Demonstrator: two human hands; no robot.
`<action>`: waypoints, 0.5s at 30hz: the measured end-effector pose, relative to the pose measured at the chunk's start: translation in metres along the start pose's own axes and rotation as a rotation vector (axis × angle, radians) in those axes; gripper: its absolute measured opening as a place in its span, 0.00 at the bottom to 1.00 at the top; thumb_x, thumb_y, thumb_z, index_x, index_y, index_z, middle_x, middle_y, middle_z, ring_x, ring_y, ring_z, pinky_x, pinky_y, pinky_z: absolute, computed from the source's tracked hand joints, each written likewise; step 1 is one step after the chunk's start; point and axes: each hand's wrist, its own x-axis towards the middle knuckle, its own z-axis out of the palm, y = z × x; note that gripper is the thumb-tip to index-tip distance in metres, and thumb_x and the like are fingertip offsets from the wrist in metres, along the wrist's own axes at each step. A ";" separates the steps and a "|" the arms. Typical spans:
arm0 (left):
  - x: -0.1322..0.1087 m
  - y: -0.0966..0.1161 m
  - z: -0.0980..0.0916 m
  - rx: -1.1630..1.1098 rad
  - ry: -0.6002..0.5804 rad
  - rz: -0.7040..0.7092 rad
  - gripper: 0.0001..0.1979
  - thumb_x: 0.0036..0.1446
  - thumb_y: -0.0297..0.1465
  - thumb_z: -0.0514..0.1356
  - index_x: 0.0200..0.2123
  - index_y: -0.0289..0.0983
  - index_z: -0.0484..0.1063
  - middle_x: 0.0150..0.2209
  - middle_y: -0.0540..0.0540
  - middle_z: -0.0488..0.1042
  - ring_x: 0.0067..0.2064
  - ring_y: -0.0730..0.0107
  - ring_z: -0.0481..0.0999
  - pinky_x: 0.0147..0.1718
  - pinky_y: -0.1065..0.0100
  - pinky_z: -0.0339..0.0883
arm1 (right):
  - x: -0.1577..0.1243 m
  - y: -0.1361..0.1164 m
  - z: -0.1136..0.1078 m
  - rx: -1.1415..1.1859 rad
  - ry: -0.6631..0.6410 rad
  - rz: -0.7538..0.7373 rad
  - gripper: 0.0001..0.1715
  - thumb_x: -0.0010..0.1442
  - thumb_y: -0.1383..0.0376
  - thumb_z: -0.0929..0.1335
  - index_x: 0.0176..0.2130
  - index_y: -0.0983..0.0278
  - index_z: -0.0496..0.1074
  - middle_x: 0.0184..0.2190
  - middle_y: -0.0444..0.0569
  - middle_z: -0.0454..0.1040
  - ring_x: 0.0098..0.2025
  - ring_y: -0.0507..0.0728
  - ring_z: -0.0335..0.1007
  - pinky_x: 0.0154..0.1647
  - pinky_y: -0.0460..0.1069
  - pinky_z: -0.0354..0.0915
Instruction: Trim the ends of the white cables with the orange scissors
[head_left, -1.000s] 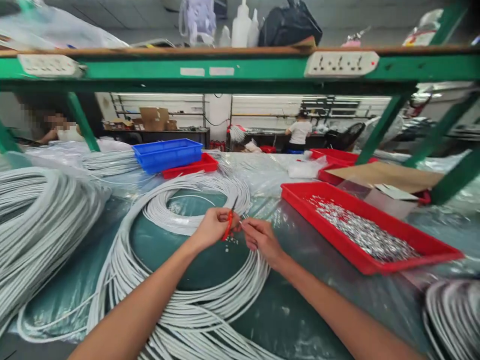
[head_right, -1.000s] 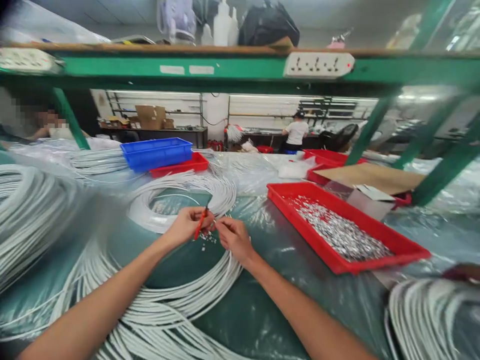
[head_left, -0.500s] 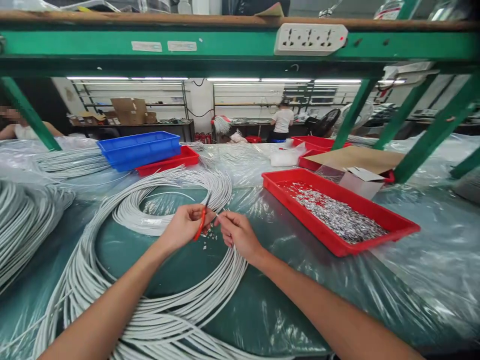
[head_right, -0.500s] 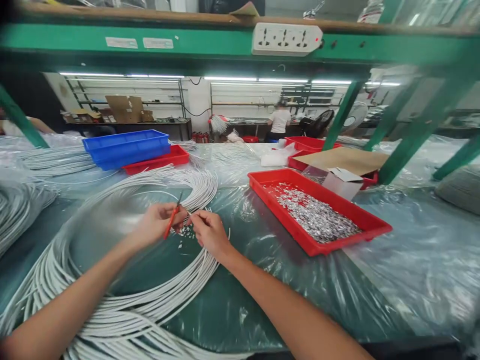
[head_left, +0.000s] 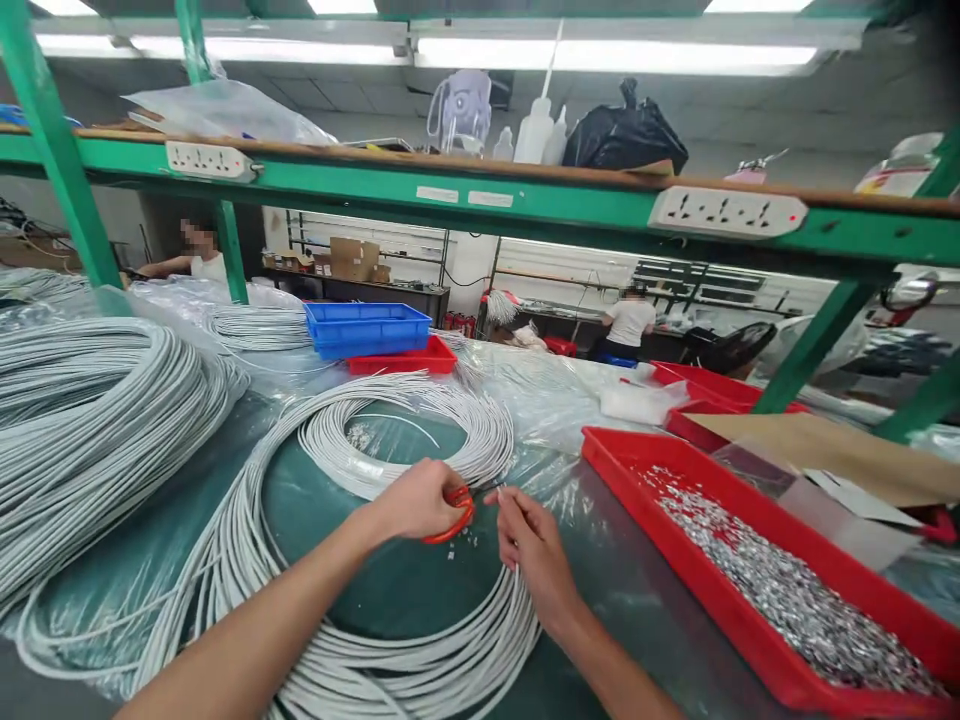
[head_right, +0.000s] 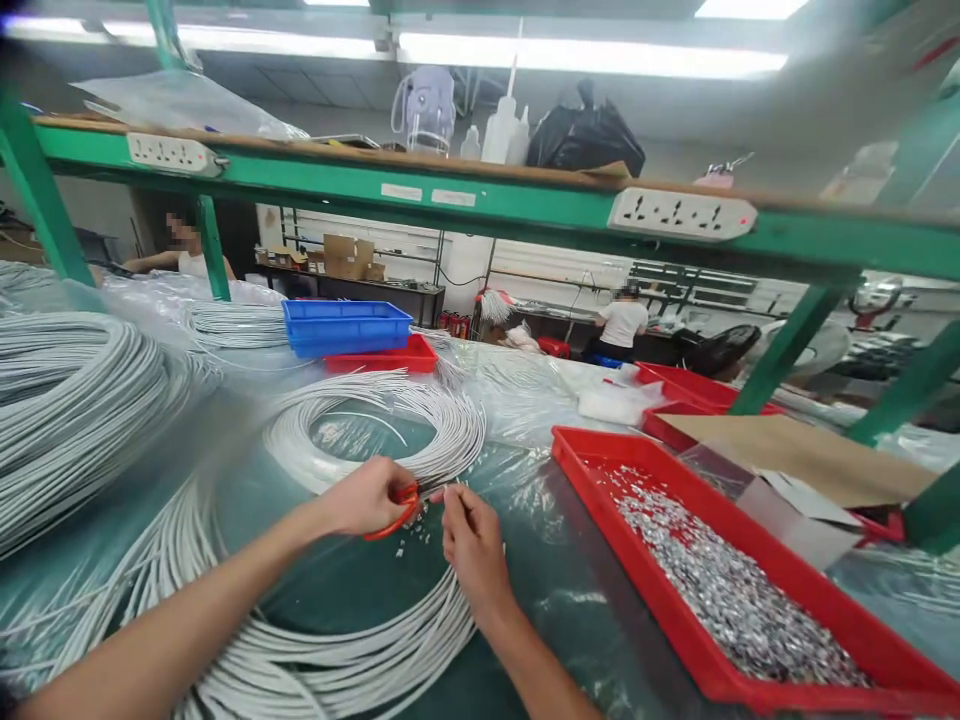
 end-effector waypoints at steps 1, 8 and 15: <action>0.000 0.000 0.000 -0.014 -0.011 -0.004 0.12 0.46 0.31 0.57 0.15 0.36 0.59 0.16 0.55 0.54 0.21 0.78 0.51 0.19 0.71 0.44 | 0.000 0.000 0.000 -0.009 -0.003 -0.006 0.30 0.53 0.40 0.69 0.33 0.64 0.65 0.19 0.35 0.47 0.16 0.44 0.42 0.15 0.42 0.43; -0.004 0.003 -0.005 -0.184 -0.195 -0.022 0.06 0.44 0.30 0.57 0.20 0.33 0.70 0.18 0.52 0.67 0.22 0.75 0.64 0.21 0.74 0.55 | -0.005 -0.007 -0.002 -0.033 -0.042 -0.053 0.28 0.54 0.42 0.70 0.30 0.65 0.65 0.19 0.35 0.45 0.17 0.44 0.40 0.17 0.43 0.40; -0.007 0.007 -0.005 -0.299 -0.231 0.000 0.09 0.46 0.31 0.58 0.18 0.34 0.67 0.17 0.51 0.68 0.19 0.75 0.66 0.17 0.75 0.55 | -0.007 -0.016 -0.007 -0.014 -0.132 -0.049 0.26 0.55 0.46 0.70 0.28 0.65 0.67 0.17 0.35 0.46 0.17 0.44 0.39 0.17 0.43 0.39</action>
